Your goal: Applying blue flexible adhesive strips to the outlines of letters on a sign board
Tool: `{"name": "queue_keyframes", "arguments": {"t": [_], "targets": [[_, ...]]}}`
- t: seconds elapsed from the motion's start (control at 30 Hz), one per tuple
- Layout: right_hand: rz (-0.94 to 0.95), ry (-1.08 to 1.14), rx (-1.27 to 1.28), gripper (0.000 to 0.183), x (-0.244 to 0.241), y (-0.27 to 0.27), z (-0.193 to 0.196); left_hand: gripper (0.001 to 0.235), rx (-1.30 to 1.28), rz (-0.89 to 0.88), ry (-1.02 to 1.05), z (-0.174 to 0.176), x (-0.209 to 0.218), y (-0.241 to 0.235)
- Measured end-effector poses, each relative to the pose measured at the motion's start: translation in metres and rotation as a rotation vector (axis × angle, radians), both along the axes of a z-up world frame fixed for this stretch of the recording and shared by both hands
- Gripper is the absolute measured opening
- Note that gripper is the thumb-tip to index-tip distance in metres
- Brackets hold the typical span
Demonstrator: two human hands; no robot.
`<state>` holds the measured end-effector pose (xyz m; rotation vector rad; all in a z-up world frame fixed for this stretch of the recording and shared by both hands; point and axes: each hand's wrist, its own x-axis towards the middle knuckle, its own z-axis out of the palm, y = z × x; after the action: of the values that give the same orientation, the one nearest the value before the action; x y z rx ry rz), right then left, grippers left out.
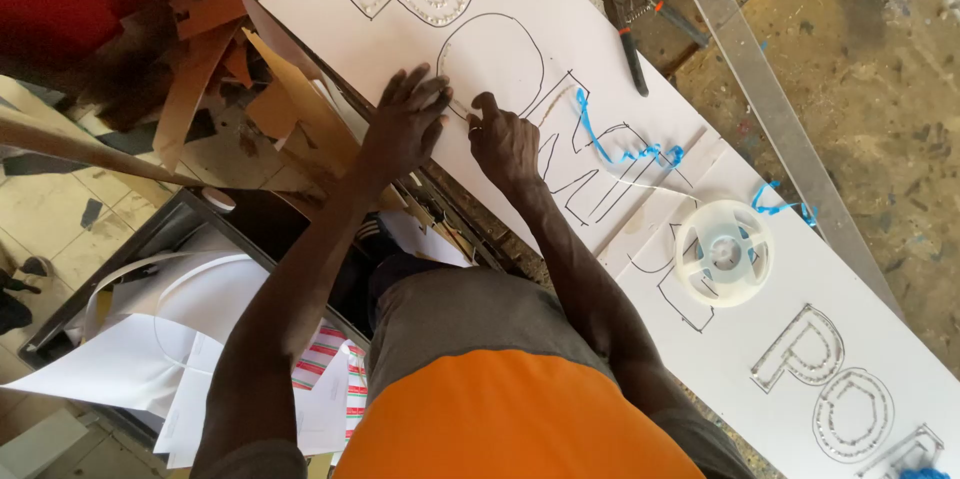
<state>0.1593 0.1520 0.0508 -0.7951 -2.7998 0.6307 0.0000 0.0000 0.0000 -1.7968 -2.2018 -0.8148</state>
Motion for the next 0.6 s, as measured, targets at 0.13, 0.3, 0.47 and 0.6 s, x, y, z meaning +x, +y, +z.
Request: {"name": "queue_keyframes", "arguments": {"t": [0.13,0.3,0.47,0.6], "targets": [[0.017,-0.070,0.049,0.013,-0.005,0.015,-0.031,0.044,-0.002,-0.024,-0.013,-0.015,0.002,-0.003],[0.100,-0.157,0.059,0.029,-0.009,0.025,-0.021,0.045,0.044,0.003,0.053,-0.017,-0.001,-0.001],[0.072,-0.204,-0.224,0.023,0.015,0.037,0.029,0.046,0.087,-0.005,0.037,-0.022,0.002,0.001],[-0.002,-0.178,-0.493,0.016,0.032,0.038,0.041,0.056,0.061,-0.014,0.042,-0.009,0.006,0.000]]}}
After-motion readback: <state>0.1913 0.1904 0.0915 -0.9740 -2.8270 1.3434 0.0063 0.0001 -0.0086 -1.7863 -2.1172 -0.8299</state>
